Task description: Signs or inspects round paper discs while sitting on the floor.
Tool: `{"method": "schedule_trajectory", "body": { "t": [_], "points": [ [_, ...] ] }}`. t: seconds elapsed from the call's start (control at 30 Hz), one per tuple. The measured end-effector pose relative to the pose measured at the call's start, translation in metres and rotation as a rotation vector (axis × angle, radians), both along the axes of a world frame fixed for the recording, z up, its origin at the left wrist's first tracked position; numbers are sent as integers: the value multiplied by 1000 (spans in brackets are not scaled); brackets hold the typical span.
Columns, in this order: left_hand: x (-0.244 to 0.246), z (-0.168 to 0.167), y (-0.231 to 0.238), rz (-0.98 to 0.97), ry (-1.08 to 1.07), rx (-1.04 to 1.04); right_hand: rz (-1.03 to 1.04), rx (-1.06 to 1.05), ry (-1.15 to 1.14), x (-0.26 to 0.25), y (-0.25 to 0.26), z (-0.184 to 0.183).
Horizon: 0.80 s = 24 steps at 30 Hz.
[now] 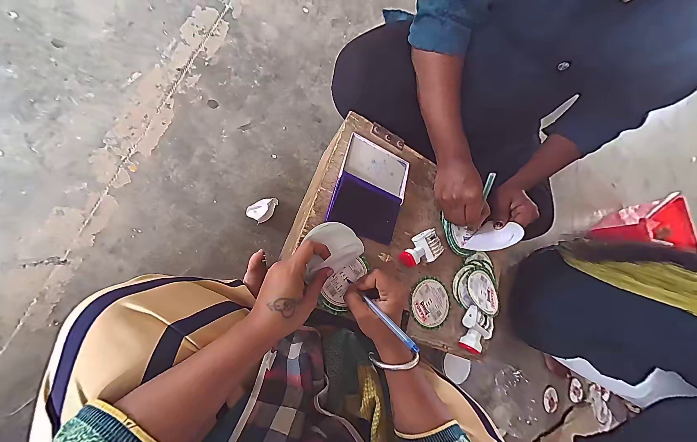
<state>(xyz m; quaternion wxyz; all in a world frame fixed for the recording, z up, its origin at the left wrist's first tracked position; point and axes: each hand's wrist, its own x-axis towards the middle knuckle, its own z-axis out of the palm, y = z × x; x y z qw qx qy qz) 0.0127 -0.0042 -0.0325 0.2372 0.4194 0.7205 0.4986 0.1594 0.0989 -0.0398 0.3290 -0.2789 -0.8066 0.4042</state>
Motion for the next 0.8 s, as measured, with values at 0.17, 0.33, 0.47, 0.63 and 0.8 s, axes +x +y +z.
{"method": "schedule_trajectory", "body": {
  "t": [0.17,0.33,0.47,0.63,0.8],
  "points": [
    [1,1,1,10,18,-6,-21,-88,27,-2,-2,4],
    [1,1,0,5,37,-3,-51,-66,-21,-4,-5,3],
    [1,1,1,9,39,0,-33,-48,-32,-4,-5,3],
    [1,1,0,14,34,2,-68,-48,-7,-6,-6,3],
    [2,0,1,11,55,5,-66,-43,-71,-6,-5,3]
  ]
}}
